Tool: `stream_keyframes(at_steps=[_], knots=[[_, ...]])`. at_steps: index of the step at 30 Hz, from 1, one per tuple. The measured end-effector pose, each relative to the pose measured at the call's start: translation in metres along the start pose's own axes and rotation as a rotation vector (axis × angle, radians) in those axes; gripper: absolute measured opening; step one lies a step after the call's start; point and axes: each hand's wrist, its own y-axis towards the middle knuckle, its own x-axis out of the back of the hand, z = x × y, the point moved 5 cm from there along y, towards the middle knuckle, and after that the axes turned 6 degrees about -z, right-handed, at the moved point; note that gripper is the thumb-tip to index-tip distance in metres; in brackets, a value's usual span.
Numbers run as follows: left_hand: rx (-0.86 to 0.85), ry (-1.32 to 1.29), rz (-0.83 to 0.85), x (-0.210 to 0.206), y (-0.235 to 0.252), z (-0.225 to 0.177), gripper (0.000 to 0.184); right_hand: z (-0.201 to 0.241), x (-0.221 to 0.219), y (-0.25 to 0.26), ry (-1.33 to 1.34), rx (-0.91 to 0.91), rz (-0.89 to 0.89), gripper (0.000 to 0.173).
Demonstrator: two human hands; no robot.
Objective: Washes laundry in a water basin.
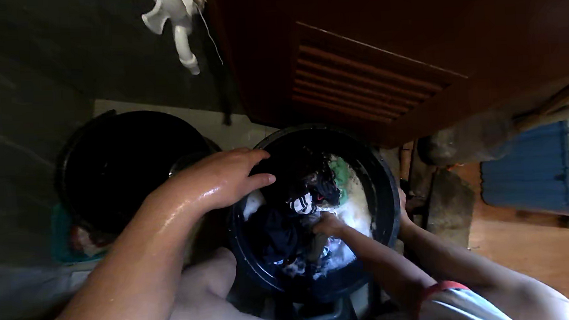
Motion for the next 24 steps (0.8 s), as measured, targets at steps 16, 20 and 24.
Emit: stream_keyframes(at_steps=[16, 20, 24], knots=[[-0.001, -0.016, -0.052, 0.016, -0.019, -0.004, 0.056, 0.141, 0.1, -0.162, 1.003, 0.308, -0.073, 0.034], [0.004, -0.01, -0.067, 0.016, -0.021, -0.002, 0.055, 0.174, 0.13, -0.187, 1.042, 0.54, -0.188, 0.032], [0.003, -0.001, -0.043, 0.014, -0.018, -0.004, 0.056, 0.186, 0.154, -0.146, 0.807, 0.595, -0.445, 0.044]])
